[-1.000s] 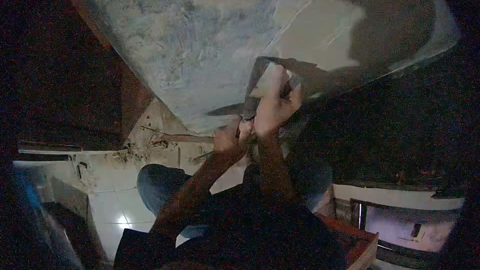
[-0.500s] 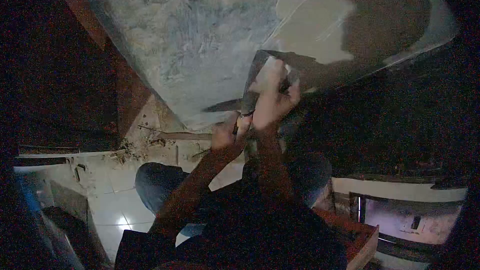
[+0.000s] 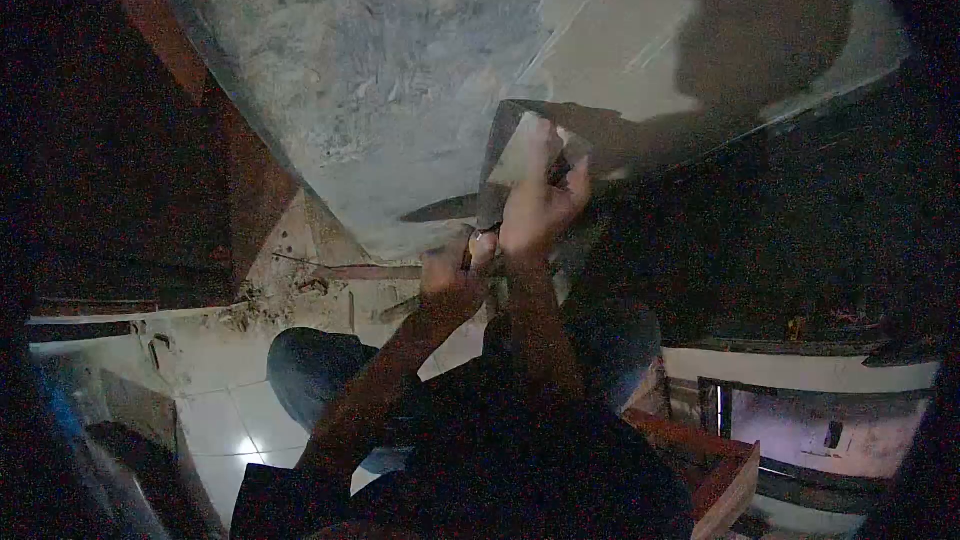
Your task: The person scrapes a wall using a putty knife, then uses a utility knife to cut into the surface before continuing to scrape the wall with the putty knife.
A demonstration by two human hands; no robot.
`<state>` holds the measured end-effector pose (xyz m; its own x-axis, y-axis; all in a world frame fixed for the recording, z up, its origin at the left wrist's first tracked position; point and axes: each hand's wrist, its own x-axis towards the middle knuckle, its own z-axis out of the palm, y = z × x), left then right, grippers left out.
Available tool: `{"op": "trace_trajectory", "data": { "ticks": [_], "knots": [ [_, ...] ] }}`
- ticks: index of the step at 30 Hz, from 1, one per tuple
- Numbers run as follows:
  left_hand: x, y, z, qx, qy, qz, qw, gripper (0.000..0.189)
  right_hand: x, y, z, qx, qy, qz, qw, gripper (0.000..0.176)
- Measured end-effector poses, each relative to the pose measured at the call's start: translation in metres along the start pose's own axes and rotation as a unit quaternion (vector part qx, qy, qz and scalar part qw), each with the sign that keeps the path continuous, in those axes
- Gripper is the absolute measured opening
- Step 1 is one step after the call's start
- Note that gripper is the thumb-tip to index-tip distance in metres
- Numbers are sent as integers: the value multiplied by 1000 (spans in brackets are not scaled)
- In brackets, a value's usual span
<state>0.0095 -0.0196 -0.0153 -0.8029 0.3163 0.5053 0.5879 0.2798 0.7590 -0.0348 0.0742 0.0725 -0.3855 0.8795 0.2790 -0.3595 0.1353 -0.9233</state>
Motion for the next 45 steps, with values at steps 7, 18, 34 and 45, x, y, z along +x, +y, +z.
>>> {"op": "trace_trajectory", "data": {
  "ticks": [7, 18, 34, 45],
  "knots": [
    [0, -4, 1, 114, 53, 126, 984, 38, 1, -2, -2, -33, -16, -16, 999, 23],
    [7, 8, -5, -4, -37, -29, 999, 27, 0, -4, -3, -12, -30, -12, 999, 22],
    [6, 5, 0, 16, 1, -21, 1000, 36, 1, 1, -4, -7, -25, -5, 1000, 25],
    [6, 2, 0, 41, -6, 11, 999, 29, 2, 3, -5, -12, -22, -11, 1000, 24]
  ]
}}
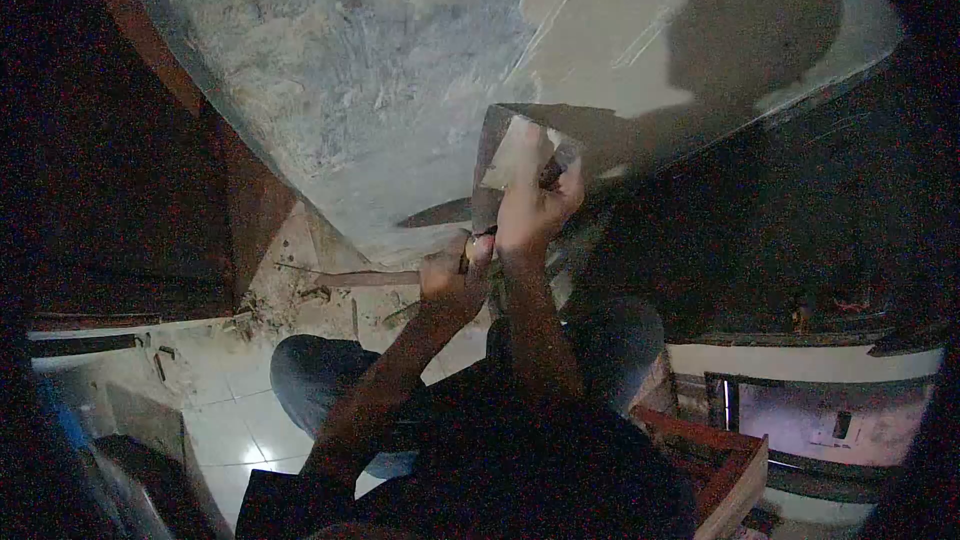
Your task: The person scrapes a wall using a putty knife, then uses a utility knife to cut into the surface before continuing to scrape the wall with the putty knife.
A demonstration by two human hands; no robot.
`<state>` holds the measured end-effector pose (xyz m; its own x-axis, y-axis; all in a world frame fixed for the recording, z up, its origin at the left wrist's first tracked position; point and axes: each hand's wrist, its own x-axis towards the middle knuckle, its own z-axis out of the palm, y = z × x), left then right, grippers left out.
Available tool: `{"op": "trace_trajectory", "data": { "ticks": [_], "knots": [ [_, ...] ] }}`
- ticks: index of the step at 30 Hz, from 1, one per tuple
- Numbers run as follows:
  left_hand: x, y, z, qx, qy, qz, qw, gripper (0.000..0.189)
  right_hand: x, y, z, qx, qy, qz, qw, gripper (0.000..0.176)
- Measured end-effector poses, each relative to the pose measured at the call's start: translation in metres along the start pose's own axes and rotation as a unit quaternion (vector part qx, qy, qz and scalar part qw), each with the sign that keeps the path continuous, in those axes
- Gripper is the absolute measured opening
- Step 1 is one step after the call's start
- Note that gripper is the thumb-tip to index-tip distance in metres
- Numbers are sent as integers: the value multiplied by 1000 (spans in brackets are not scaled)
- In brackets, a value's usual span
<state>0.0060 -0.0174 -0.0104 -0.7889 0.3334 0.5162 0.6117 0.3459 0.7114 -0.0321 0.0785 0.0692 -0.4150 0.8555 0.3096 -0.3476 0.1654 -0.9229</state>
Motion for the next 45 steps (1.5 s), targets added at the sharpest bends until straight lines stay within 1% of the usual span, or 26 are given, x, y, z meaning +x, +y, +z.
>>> {"op": "trace_trajectory", "data": {
  "ticks": [3, 7, 9, 10, 12, 13, 16, 17, 18, 19, 20, 21, 22, 24, 28, 30, 31, 32, 33, 34, 36, 40, 42, 43, 44, 45],
  "knots": [
    [6, 8, -5, -33, 34, 24, 999, 30, -2, -6, 2, -32, -5, -28, 999, 23],
    [4, 5, -1, -67, 54, 13, 996, 31, -1, -3, 0, -62, -5, -26, 998, 22],
    [4, 7, -6, 22, 34, 38, 998, 29, 0, 0, 0, -61, 12, -16, 998, 22],
    [4, 6, -4, 22, 34, 38, 998, 29, -1, -1, 1, -61, 12, -16, 998, 22],
    [3, 3, 2, -65, 12, -43, 997, 29, -1, -4, 3, -37, 19, 5, 999, 21],
    [3, 3, 2, -65, 12, -43, 997, 29, -1, -3, 3, -37, 19, 5, 999, 21],
    [1, -3, 3, -62, -7, -13, 998, 29, 0, -2, 2, -18, 4, -20, 1000, 22],
    [-5, -12, 12, -5, 20, 51, 998, 25, -1, -5, 2, -35, 6, -17, 999, 22],
    [-1, -11, 9, 52, 47, 115, 991, 37, -1, -7, 3, -51, 7, -14, 999, 23],
    [1, -7, 5, 52, 46, 115, 991, 37, -1, -5, 3, -51, 7, -14, 999, 23],
    [2, -1, 1, 13, 23, 58, 998, 27, 0, -3, 1, -45, 5, -9, 999, 24],
    [6, 5, -4, -26, 0, 1, 1000, 30, 0, -1, 1, -39, 2, -3, 999, 25],
    [5, 4, -2, -26, 0, 1, 1000, 30, 0, -1, 1, -39, 2, -3, 999, 25],
    [2, 0, 4, -52, 59, 17, 997, 30, 0, -2, 3, -46, 18, -11, 999, 26],
    [3, -4, 3, -26, 27, 49, 998, 31, 0, -2, 2, -39, 9, 13, 999, 26],
    [1, -1, 1, 4, -19, -8, 1000, 33, 0, -2, 1, -56, 4, -6, 998, 25],
    [0, -2, 3, 4, -20, -7, 1000, 33, 0, -2, 1, -56, 4, -6, 998, 25],
    [-1, -5, 8, -46, 8, -22, 999, 25, 0, -1, 2, -45, 3, -16, 999, 25],
    [-2, -7, 10, -96, 35, -36, 994, 24, 0, 0, 2, -34, 1, -25, 999, 24],
    [-3, -9, 11, -96, 35, -36, 994, 24, 0, 1, 2, -34, 1, -25, 999, 24],
    [-6, -11, 11, 66, 51, 79, 993, 22, 1, 2, 2, -27, 6, -19, 999, 23],
    [-4, -10, 8, 57, 33, 61, 996, 19, -1, -2, 3, -38, 17, 3, 999, 23],
    [1, -9, 4, 104, 23, 120, 987, 17, -1, -2, 2, -31, 2, 0, 1000, 22],
    [4, -6, 2, 104, 23, 121, 987, 17, -1, -3, 3, -31, 2, 0, 1000, 22],
    [7, -1, 1, -18, 26, 39, 999, 19, -2, -6, 5, -43, 11, 1, 999, 22],
    [8, 2, 1, -139, 29, -44, 989, 27, -2, -7, 5, -56, 20, 2, 998, 22]
  ]
}}
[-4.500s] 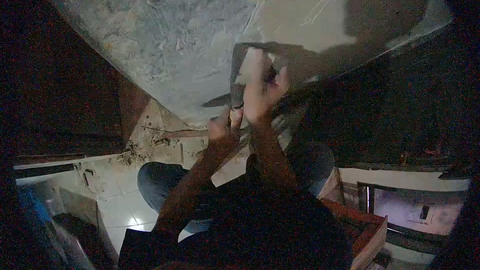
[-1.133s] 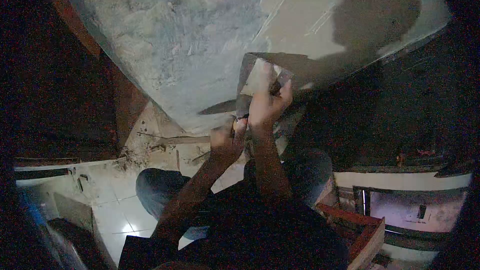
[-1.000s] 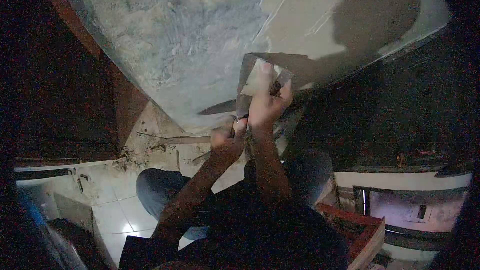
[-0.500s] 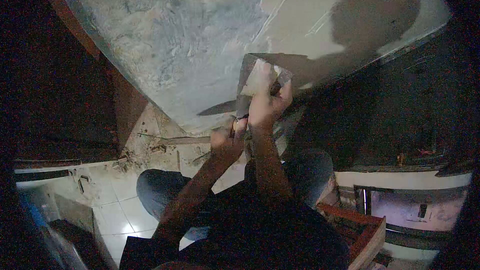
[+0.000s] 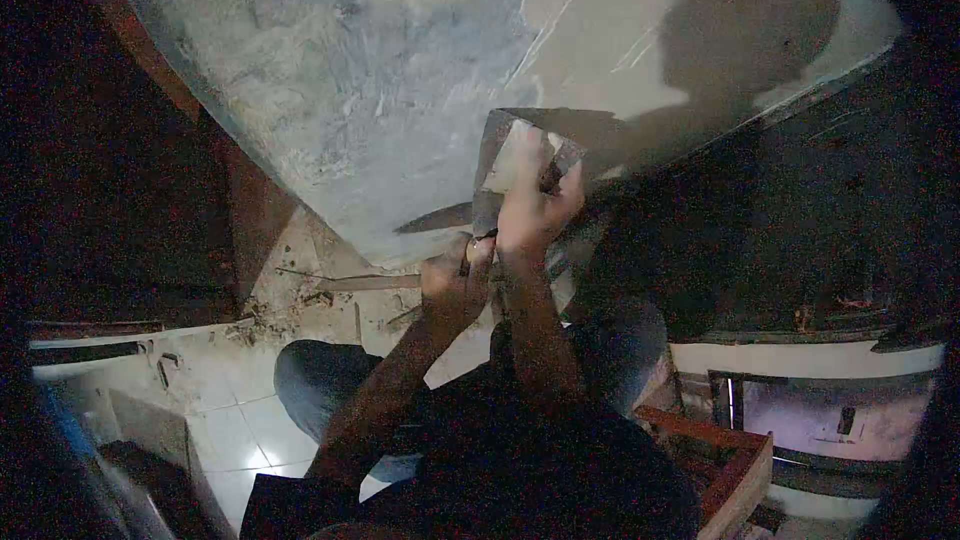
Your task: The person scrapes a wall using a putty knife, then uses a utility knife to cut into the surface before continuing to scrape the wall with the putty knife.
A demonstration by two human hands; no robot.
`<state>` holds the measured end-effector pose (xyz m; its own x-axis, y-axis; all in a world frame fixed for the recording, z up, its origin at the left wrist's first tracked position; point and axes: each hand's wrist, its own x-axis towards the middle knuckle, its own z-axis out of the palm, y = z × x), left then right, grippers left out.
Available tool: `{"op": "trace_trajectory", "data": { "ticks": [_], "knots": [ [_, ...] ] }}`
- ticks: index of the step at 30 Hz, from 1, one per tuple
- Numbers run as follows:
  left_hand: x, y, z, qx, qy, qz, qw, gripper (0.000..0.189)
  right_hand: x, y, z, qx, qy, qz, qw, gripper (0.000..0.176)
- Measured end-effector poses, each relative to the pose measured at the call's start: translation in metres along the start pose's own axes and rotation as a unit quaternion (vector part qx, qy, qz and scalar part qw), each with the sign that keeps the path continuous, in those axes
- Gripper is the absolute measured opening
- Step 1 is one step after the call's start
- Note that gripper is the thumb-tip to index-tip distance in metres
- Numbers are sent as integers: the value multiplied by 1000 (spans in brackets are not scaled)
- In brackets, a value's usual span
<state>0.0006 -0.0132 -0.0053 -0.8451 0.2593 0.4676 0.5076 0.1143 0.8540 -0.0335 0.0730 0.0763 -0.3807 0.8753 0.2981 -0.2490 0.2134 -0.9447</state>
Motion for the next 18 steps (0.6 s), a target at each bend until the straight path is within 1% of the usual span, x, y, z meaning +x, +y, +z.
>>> {"op": "trace_trajectory", "data": {
  "ticks": [4, 5, 6, 7, 9, 10, 11, 12, 13, 15, 16, 18],
  "knots": [
    [-2, -4, 0, 47, 12, 14, 999, 26, 2, 9, -3, 18, -22, -35, 999, 21],
    [-2, -7, -4, 78, -12, 68, 995, 19, 2, 9, -2, 39, -18, -35, 998, 21],
    [-2, -8, -5, 109, -35, 123, 986, 20, 2, 8, -1, 60, -13, -34, 998, 21],
    [-5, -9, -5, 109, -35, 123, 986, 20, 1, 7, -1, 60, -13, -35, 998, 21],
    [-10, -12, -1, 122, -81, 60, 987, 27, 1, 7, -1, 73, -22, -16, 997, 22],
    [-11, -16, 2, 122, -80, 61, 987, 27, 2, 9, -2, 73, -22, -16, 997, 22],
    [-13, -21, 5, 198, -32, 132, 971, 33, 4, 13, -4, 52, -20, -20, 998, 23],
    [-13, -22, 6, 271, 17, 202, 941, 40, 4, 14, -5, 32, -18, -24, 999, 24],
    [-14, -21, 5, 271, 17, 203, 941, 40, 4, 14, -4, 32, -18, -24, 999, 24],
    [-17, -18, 4, 240, -11, 139, 961, 48, 3, 11, -4, 28, -25, -29, 999, 24],
    [-15, -17, 3, 240, -10, 139, 961, 48, 2, 10, -4, 28, -25, -30, 999, 24],
    [-11, -16, 1, 180, -20, 141, 973, 50, 2, 8, -4, 8, -17, -22, 1000, 24]
  ]
}}
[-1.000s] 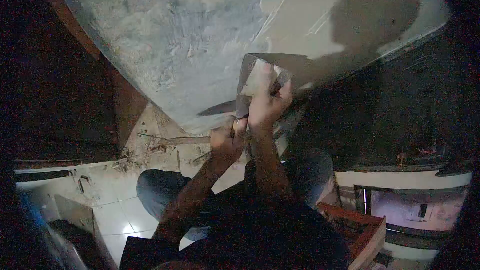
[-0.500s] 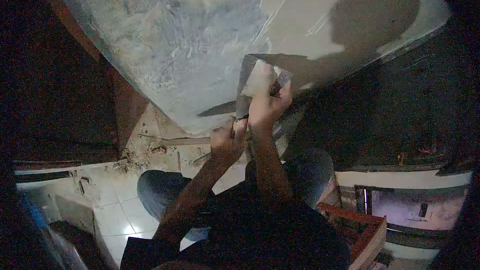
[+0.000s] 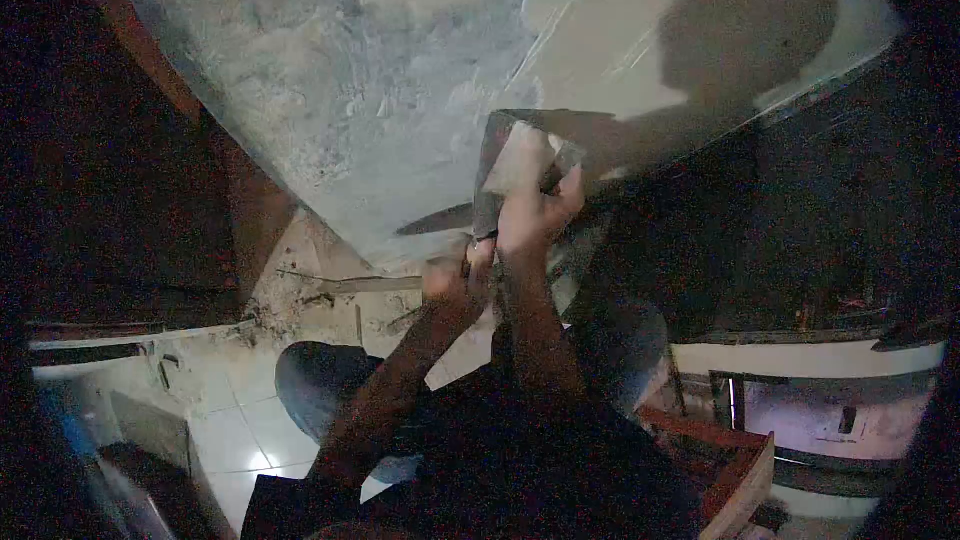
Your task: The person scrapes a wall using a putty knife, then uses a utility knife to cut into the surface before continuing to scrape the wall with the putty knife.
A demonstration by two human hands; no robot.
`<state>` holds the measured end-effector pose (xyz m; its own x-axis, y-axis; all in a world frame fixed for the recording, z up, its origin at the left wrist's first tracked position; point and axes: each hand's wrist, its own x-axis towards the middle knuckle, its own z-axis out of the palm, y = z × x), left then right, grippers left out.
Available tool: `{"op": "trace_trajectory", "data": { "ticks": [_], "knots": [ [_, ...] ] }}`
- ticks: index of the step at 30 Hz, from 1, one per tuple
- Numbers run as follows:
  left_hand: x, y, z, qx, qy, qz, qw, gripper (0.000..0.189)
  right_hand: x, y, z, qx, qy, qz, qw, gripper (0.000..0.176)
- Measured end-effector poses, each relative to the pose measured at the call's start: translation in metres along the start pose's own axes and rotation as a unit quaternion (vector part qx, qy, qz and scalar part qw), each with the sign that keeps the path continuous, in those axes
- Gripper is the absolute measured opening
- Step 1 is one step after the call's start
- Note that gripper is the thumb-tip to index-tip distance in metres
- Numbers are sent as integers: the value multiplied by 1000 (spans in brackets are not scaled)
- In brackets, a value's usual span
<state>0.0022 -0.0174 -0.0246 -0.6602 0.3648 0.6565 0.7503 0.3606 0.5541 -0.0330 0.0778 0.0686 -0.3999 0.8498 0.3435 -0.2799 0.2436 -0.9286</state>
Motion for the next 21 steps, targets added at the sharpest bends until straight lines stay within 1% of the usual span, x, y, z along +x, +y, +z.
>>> {"op": "trace_trajectory", "data": {
  "ticks": [4, 5, 6, 7, 9, 10, 12, 13, 15, 19, 21],
  "knots": [
    [6, 4, -5, 10, -3, 2, 1000, 46, 2, 7, 1, 4, 16, -10, 1000, 25],
    [11, 10, -9, -22, 17, -28, 999, 34, 3, 10, 1, -1, 31, -14, 999, 25],
    [16, 14, -13, -54, 37, -58, 996, 29, 3, 10, 2, -6, 45, -18, 999, 26],
    [14, 14, -11, -54, 36, -58, 996, 29, 2, 9, 2, -6, 45, -18, 999, 26],
    [10, 13, -6, 13, 17, -76, 997, 30, 2, 3, 1, -43, 25, -6, 999, 26],
    [10, 12, -8, 13, 18, -76, 997, 30, 1, 2, 1, -43, 25, -7, 999, 26],
    [13, 10, -12, -56, -35, -68, 996, 29, 0, 1, 2, -11, 16, -15, 1000, 25],
    [11, 10, -10, -56, -35, -67, 996, 29, 1, 2, 2, -11, 16, -15, 1000, 25],
    [8, 11, -7, 29, 8, -46, 998, 28, 3, 7, 0, -11, 15, -20, 1000, 25],
    [13, 9, -7, -19, 36, -29, 999, 29, 3, 6, 3, 31, 19, -2, 999, 25],
    [10, 3, -4, 27, 38, 47, 998, 31, 0, -1, 5, 24, 24, -1, 999, 24]
  ]
}}
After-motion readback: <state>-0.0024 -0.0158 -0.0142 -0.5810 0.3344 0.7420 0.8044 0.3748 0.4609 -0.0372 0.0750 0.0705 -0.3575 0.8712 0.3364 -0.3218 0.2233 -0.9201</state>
